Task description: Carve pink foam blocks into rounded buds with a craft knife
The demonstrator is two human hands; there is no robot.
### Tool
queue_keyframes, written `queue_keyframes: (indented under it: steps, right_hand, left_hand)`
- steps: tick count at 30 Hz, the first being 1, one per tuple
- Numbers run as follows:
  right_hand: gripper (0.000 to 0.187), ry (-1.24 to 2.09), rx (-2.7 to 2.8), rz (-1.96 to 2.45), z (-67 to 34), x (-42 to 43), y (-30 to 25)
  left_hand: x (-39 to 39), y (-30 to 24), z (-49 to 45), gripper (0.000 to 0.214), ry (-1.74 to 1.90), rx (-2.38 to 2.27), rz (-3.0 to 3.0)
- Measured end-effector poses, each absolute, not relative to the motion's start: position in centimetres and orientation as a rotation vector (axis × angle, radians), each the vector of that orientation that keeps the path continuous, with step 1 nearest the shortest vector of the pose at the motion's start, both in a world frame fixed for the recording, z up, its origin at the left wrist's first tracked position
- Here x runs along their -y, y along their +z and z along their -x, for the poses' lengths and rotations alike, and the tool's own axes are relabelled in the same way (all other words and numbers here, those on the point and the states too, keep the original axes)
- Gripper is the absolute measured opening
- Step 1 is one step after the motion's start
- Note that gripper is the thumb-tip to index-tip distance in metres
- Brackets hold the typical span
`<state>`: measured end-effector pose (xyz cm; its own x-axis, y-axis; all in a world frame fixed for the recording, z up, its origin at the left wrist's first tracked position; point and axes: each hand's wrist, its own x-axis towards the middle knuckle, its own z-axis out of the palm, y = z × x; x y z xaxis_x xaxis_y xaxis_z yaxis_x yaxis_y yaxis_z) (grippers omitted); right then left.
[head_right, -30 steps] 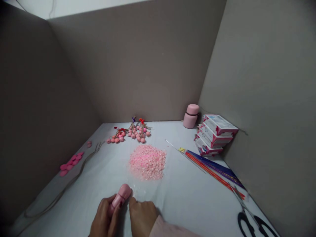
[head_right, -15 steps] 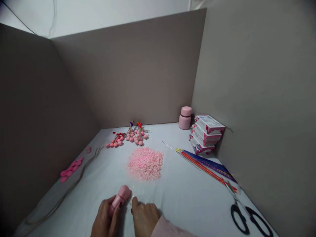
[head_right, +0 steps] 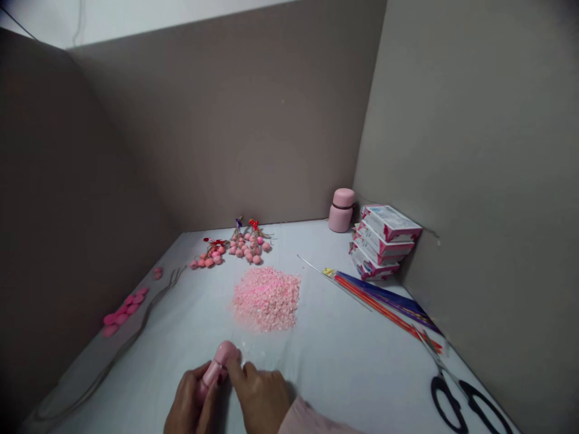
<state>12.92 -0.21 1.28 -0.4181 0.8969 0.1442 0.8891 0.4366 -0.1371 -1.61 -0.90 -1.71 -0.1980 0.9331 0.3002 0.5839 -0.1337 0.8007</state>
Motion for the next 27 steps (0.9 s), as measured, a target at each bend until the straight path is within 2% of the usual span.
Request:
queue_keyframes:
  steps: [5,10,14,20,22,25,27]
  right_hand:
    - [0.033,-0.010,2.470,1.520,-12.78,0.12,1.07]
    - [0.046,-0.098,2.530,1.484,-12.94,0.11,1.15]
    - [0.043,-0.101,2.536,1.502,-12.84,0.22,1.00]
    - [0.022,-0.001,2.467,1.599,-12.73,0.27,0.53]
    - [0.027,-0.033,2.484,1.606,-12.86,0.29,0.55]
    - [0.049,-0.112,2.504,1.591,-12.97,0.42,0.61]
    - [0.055,-0.178,2.503,1.562,-12.91,0.55,0.52]
  left_hand:
    - [1.05,-1.49,1.34,0.029,1.255,-1.793,-1.705]
    - [1.03,-1.67,1.18,0.031,1.268,-1.827,-1.686]
    - [0.94,-1.80,1.28,0.029,1.292,-1.785,-1.701]
    - [1.05,-1.77,1.50,0.025,1.226,-1.778,-1.689]
    - [1.09,-1.84,1.56,0.027,1.219,-1.778,-1.691]
    - [1.07,-2.13,1.68,0.028,1.216,-1.789,-1.690]
    - [1.03,-2.35,1.77,0.028,1.225,-1.775,-1.702]
